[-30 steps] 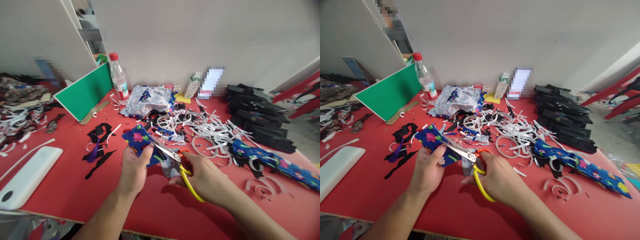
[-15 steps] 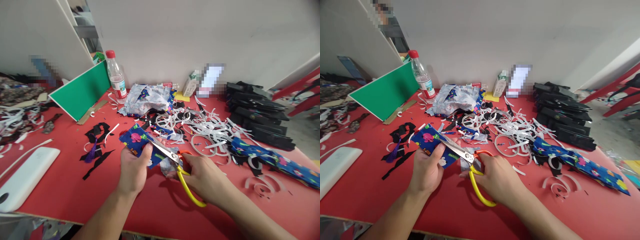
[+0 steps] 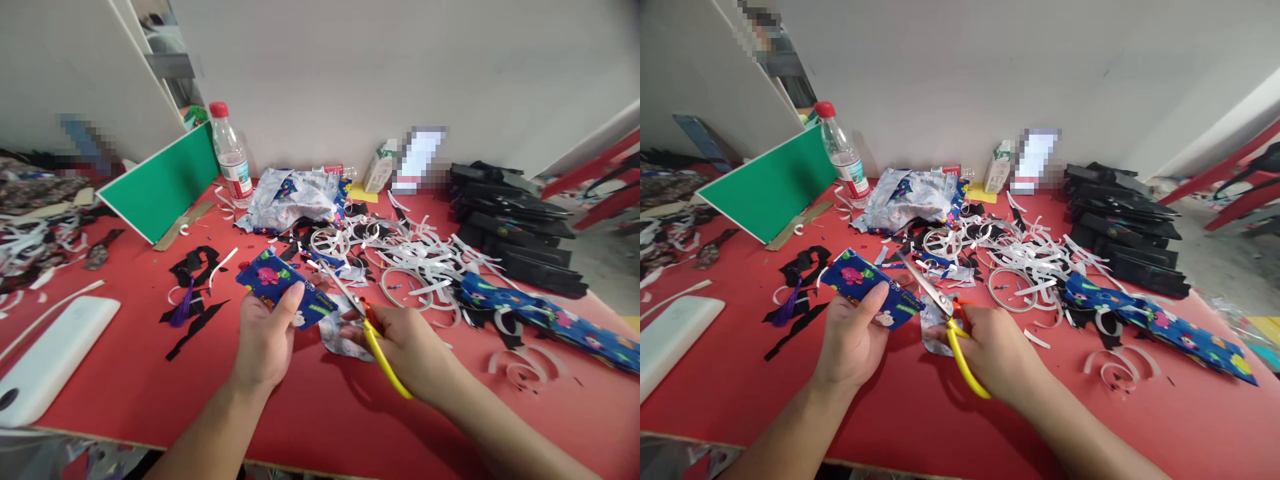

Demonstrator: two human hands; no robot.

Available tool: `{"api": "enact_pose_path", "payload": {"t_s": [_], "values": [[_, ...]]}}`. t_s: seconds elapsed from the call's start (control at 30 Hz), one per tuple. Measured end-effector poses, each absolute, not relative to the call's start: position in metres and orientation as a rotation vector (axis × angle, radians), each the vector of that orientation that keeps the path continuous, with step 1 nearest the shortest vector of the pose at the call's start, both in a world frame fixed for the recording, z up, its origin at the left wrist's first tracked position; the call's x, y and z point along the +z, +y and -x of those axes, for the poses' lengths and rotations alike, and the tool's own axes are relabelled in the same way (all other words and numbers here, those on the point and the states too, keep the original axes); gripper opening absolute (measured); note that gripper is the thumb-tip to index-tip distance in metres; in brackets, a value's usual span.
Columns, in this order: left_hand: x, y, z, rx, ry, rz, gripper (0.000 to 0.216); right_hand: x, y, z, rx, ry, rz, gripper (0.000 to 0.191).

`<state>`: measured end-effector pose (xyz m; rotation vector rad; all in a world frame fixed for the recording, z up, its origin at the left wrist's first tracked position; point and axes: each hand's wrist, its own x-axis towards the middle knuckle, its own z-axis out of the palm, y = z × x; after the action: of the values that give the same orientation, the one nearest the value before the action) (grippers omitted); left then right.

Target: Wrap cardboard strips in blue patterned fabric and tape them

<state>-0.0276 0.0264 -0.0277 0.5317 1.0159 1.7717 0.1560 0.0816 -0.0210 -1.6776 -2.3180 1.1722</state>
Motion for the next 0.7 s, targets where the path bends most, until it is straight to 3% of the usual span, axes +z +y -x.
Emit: {"api": "enact_pose_path", "payload": {"t_s": [0.1,0.3,0.7], "values": [[-0.0243,0.0268,0.0294,1.746,0.960,-0.541,0.018,-0.0183,0.0822,-0.1580,1.184,-2.306,1.645,0.063],[-0.0259,0.0235,0.0344,1.715,0.918,-0.563,0.015,-0.0129,0.0770,-0.1533,0.910,-2.512,1.646,0.057],[-0.0301,0.0223,0.0273,1.672,0.892,-0.613,0.017,-0.0175,0.0777,-0.1509,0.899,-2.480,1.716,0.059]]}}
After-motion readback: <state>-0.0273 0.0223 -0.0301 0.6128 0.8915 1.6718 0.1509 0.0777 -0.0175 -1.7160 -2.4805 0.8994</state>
